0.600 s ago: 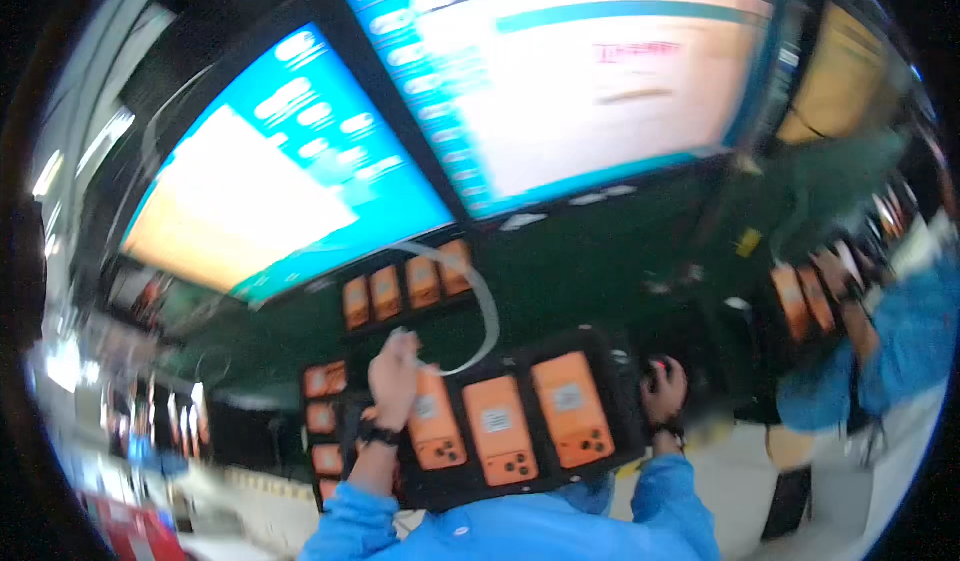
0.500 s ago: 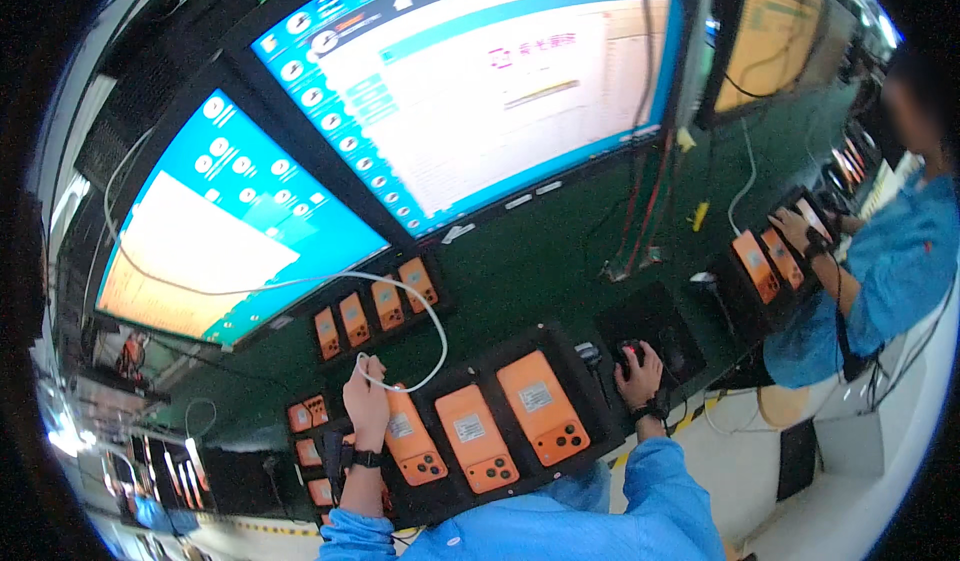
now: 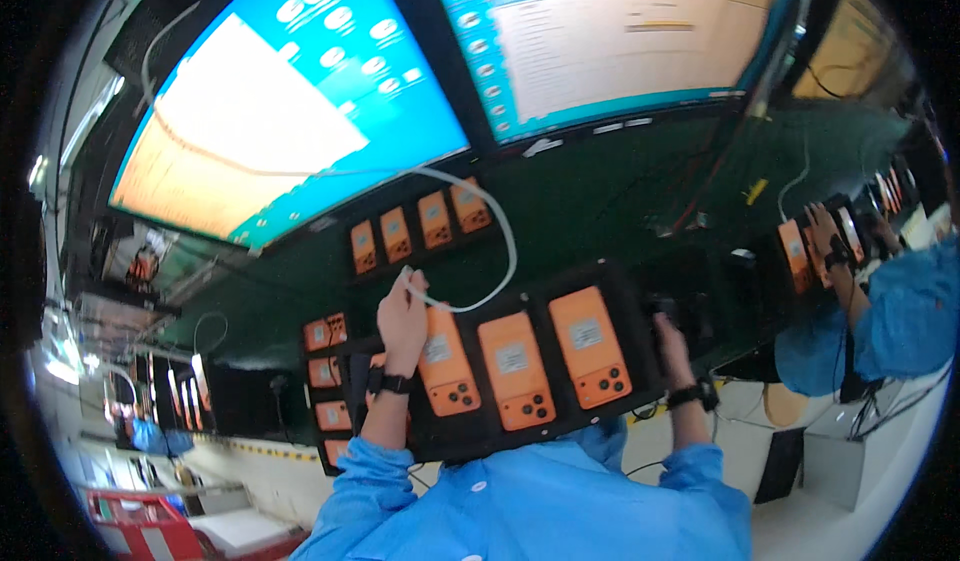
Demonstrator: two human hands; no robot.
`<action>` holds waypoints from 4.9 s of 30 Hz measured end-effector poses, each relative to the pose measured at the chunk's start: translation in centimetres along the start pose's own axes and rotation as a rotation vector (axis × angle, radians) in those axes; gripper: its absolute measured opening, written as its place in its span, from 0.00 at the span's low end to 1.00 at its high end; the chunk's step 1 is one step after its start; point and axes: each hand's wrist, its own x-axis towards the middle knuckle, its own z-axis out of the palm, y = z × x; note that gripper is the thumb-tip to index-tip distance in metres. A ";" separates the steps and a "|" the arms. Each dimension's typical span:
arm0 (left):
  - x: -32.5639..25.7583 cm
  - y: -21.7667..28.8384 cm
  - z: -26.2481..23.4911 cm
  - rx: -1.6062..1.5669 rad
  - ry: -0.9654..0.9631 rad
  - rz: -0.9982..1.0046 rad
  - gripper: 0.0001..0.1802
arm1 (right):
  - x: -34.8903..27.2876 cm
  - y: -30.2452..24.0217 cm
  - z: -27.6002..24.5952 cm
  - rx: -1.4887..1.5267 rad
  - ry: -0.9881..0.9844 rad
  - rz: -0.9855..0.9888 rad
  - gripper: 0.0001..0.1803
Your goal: Connecting and testing handheld scanner devices by plugging in cables, scanning codes, and verifying data on computer monitors.
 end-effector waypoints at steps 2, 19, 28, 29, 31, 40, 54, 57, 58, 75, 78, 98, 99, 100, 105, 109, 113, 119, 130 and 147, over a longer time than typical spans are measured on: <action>0.2 0.1 0.3 -0.038 0.016 0.026 0.17 | -5.1 -7.7 -0.2 0.290 -0.087 0.008 0.23; 0.9 -0.2 -0.5 -0.098 -0.157 -0.058 0.19 | -20.5 -12.6 18.8 -0.043 -0.923 0.295 0.23; 0.8 -0.2 -0.5 -0.115 -0.157 -0.059 0.17 | -20.7 -13.0 19.0 0.047 -0.840 0.253 0.24; 0.8 0.0 -0.6 -0.125 -0.161 -0.065 0.17 | -20.6 -12.9 18.9 0.052 -0.855 0.265 0.24; 1.0 0.3 -0.8 -0.114 -0.186 -0.068 0.17 | -20.5 -12.9 18.8 0.061 -0.861 0.273 0.24; 0.6 -0.1 -0.9 -0.129 -0.165 -0.027 0.16 | -13.8 -18.1 11.6 -0.269 -0.295 -0.373 0.16; 1.3 0.0 -0.3 -0.137 -0.186 -0.066 0.17 | 6.3 7.8 2.2 -0.349 0.143 -0.416 0.23; 1.5 0.4 -0.3 -0.108 -0.137 -0.038 0.15 | 9.0 1.9 2.6 -0.617 0.280 -0.502 0.23; 1.4 0.3 -0.2 -0.103 -0.130 -0.025 0.15 | 10.5 -0.2 2.7 -0.603 0.282 -0.508 0.23; 0.8 0.2 -0.2 -0.223 0.004 -0.015 0.16 | 24.3 -7.4 7.1 -1.697 0.094 -0.375 0.21; 0.8 -0.2 0.0 -0.224 0.016 -0.051 0.16 | 26.7 -4.5 6.5 -1.613 0.165 -0.438 0.21; -1.0 5.8 -3.3 -0.734 0.125 -0.184 0.17 | -4.0 -20.9 23.7 -0.282 -1.154 -0.439 0.08; -1.2 6.1 -3.3 -0.736 0.120 -0.199 0.17 | -5.5 -20.9 24.5 -0.332 -1.120 -0.466 0.06; -1.5 6.3 -3.3 -0.780 0.119 -0.191 0.17 | -7.0 -20.9 25.0 -0.382 -1.090 -0.493 0.05; -2.6 7.1 -3.7 -0.878 0.085 -0.181 0.17 | -9.7 -20.8 25.0 -0.391 -1.120 -0.599 0.09; -3.2 7.7 -3.8 -0.828 0.104 -0.153 0.17 | -12.6 -21.3 24.9 -0.423 -1.123 -0.566 0.10; -3.7 7.7 -4.0 -0.750 0.163 -0.091 0.17 | -13.8 -22.0 25.7 -0.510 -1.138 -0.666 0.12; -3.7 7.6 -3.7 -0.689 0.195 -0.054 0.17 | -14.4 -23.3 25.9 -0.692 -1.121 -0.785 0.14; -4.3 8.0 -3.9 -0.507 0.360 0.032 0.17 | -15.2 -22.2 26.7 -0.760 -0.960 -0.960 0.17; -2.7 5.5 -2.9 -0.380 0.282 -0.075 0.19 | -14.2 -19.8 25.2 -0.823 -0.774 -0.887 0.17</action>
